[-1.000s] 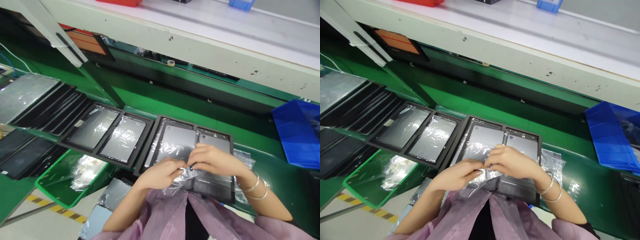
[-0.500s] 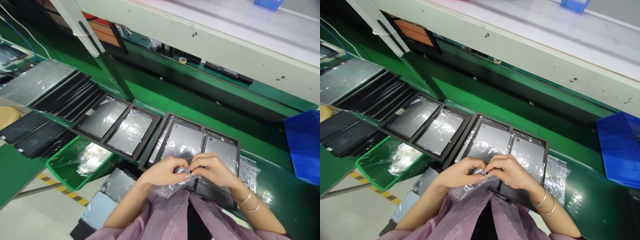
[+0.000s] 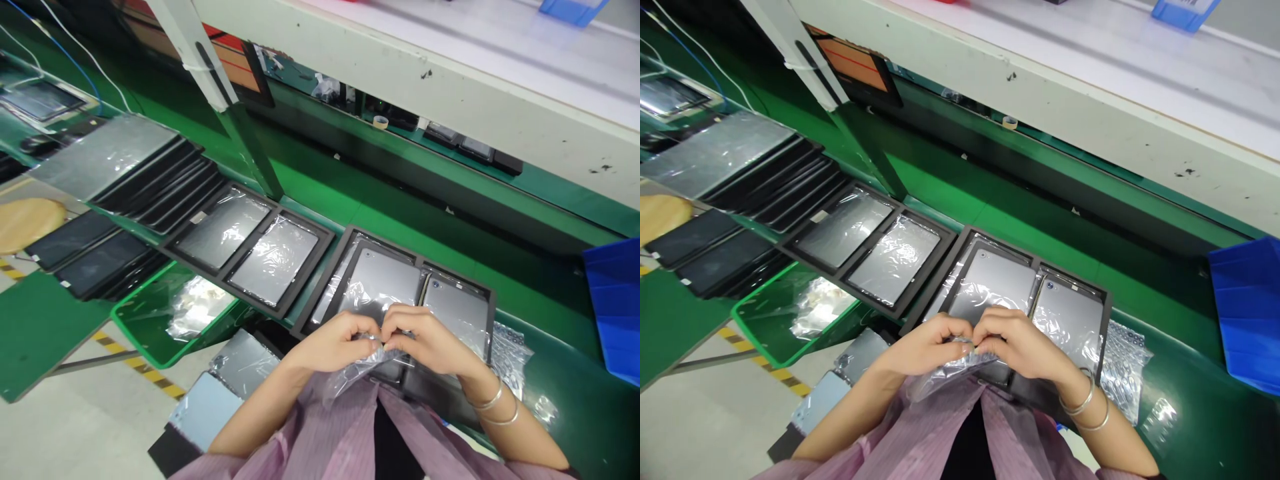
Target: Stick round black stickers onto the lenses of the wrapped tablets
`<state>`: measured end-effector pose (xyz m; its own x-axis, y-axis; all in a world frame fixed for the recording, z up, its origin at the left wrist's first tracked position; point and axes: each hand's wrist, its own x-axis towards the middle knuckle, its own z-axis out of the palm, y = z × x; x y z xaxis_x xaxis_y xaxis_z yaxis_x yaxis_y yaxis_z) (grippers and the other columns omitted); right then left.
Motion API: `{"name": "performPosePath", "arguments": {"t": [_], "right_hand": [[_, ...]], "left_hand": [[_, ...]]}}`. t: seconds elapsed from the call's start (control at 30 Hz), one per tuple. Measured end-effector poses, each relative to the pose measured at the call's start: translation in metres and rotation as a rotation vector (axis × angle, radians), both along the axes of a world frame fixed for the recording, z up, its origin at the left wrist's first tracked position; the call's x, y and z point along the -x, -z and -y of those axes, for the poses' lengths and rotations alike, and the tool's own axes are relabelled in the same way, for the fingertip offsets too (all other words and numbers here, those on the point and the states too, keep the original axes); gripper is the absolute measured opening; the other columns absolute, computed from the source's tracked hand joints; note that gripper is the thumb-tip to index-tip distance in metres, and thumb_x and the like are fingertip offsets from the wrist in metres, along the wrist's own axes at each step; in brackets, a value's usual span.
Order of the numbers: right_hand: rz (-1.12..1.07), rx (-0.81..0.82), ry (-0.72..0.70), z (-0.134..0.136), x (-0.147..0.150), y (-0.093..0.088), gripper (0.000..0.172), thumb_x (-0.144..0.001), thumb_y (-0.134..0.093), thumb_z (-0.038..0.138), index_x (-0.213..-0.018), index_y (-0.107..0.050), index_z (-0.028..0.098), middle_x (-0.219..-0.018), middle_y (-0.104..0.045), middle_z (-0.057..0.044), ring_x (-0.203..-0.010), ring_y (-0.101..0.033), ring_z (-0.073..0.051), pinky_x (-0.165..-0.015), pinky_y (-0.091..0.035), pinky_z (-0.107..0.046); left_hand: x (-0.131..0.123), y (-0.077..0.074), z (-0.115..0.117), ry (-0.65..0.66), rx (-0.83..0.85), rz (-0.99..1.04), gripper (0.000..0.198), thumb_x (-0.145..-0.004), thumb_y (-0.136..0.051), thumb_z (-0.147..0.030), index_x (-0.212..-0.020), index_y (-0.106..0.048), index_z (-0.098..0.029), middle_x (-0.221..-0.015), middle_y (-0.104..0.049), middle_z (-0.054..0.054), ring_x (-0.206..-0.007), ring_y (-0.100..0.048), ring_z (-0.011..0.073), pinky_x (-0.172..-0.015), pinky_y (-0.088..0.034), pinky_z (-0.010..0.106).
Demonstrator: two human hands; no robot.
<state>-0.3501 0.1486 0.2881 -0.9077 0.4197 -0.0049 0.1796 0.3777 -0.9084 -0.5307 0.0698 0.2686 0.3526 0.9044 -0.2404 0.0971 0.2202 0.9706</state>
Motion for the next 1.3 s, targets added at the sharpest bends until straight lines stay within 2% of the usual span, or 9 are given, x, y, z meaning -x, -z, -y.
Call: {"name": "performPosePath", "arguments": {"t": [0.1,0.37,0.47,0.57,0.67,0.8,0.9,1.0,1.3], "right_hand": [[0.004,0.025,-0.011,-0.001,0.009,0.001,0.009,-0.087,-0.056,0.021,-0.079,-0.060,0.021,-0.076,-0.056,0.001,-0.071,-0.052,-0.011,-0.067,-0.042,-0.026],[0.010,0.078,0.099,0.002,0.030,0.010,0.009,-0.083,-0.062,0.026,-0.075,-0.063,0.021,-0.084,-0.050,-0.001,-0.076,-0.050,-0.013,-0.067,-0.042,-0.027],[-0.005,0.181,0.130,-0.002,0.034,0.011,0.012,-0.081,-0.065,0.030,-0.073,-0.065,0.021,-0.082,-0.051,-0.001,-0.071,-0.049,-0.012,-0.061,-0.041,-0.026],[-0.052,0.277,0.239,-0.020,0.039,0.015,0.016,-0.076,-0.068,0.034,-0.068,-0.065,0.020,-0.079,-0.052,0.000,-0.067,-0.049,-0.011,-0.058,-0.040,-0.026],[-0.022,0.202,0.458,-0.053,0.048,0.028,0.016,-0.076,-0.065,0.032,-0.066,-0.064,0.019,-0.078,-0.054,-0.001,-0.070,-0.051,-0.013,-0.066,-0.042,-0.029],[0.087,0.070,0.670,-0.093,0.066,0.062,0.012,-0.072,-0.060,0.025,-0.062,-0.062,0.018,-0.074,-0.054,-0.001,-0.073,-0.052,-0.015,-0.074,-0.041,-0.032],[0.159,0.043,0.696,-0.105,0.076,0.085,0.011,-0.071,-0.059,0.021,-0.060,-0.061,0.018,-0.071,-0.053,-0.001,-0.071,-0.051,-0.016,-0.074,-0.041,-0.033],[0.203,0.021,0.696,-0.104,0.082,0.097,0.013,-0.072,-0.058,0.021,-0.060,-0.061,0.018,-0.072,-0.052,-0.001,-0.071,-0.051,-0.016,-0.074,-0.040,-0.032],[0.361,-0.128,0.642,-0.099,0.086,0.102,0.013,-0.079,-0.055,0.021,-0.072,-0.066,0.019,-0.082,-0.055,-0.002,-0.076,-0.053,-0.016,-0.072,-0.039,-0.030]], "left_hand": [[0.009,0.000,0.001,-0.006,-0.013,0.027,0.013,-0.076,-0.050,-0.018,-0.065,-0.056,-0.015,-0.056,-0.044,-0.007,-0.053,-0.037,0.0069,-0.052,-0.031,0.020],[0.034,0.004,-0.002,0.033,0.015,-0.054,0.013,-0.077,-0.052,-0.021,-0.068,-0.059,-0.014,-0.054,-0.041,-0.007,-0.051,-0.034,0.0069,-0.048,-0.027,0.019],[0.041,0.008,-0.007,0.049,0.033,0.012,0.011,-0.076,-0.052,-0.019,-0.068,-0.059,-0.014,-0.055,-0.044,-0.007,-0.052,-0.036,0.0069,-0.049,-0.029,0.019],[0.048,0.012,-0.011,0.055,0.054,0.049,0.011,-0.076,-0.052,-0.020,-0.072,-0.060,-0.014,-0.060,-0.050,-0.005,-0.056,-0.041,0.0080,-0.052,-0.033,0.019],[0.055,0.016,-0.017,0.106,0.079,0.025,0.014,-0.079,-0.052,-0.023,-0.074,-0.061,-0.013,-0.060,-0.050,-0.004,-0.056,-0.042,0.0084,-0.051,-0.033,0.019],[0.060,0.020,-0.026,0.177,0.054,-0.015,0.015,-0.080,-0.051,-0.024,-0.075,-0.062,-0.013,-0.057,-0.046,-0.005,-0.053,-0.038,0.0076,-0.049,-0.031,0.019],[0.061,0.023,-0.031,0.207,0.010,-0.021,0.015,-0.081,-0.051,-0.021,-0.076,-0.062,-0.014,-0.057,-0.046,-0.005,-0.054,-0.039,0.0078,-0.050,-0.032,0.019],[0.063,0.027,-0.034,0.242,-0.025,-0.001,0.015,-0.082,-0.050,-0.019,-0.075,-0.062,-0.014,-0.059,-0.048,-0.005,-0.055,-0.040,0.0080,-0.051,-0.033,0.018],[0.063,0.032,-0.041,0.278,-0.054,0.033,0.015,-0.082,-0.049,-0.017,-0.075,-0.061,-0.013,-0.059,-0.049,-0.004,-0.054,-0.040,0.0081,-0.053,-0.034,0.019]]}}
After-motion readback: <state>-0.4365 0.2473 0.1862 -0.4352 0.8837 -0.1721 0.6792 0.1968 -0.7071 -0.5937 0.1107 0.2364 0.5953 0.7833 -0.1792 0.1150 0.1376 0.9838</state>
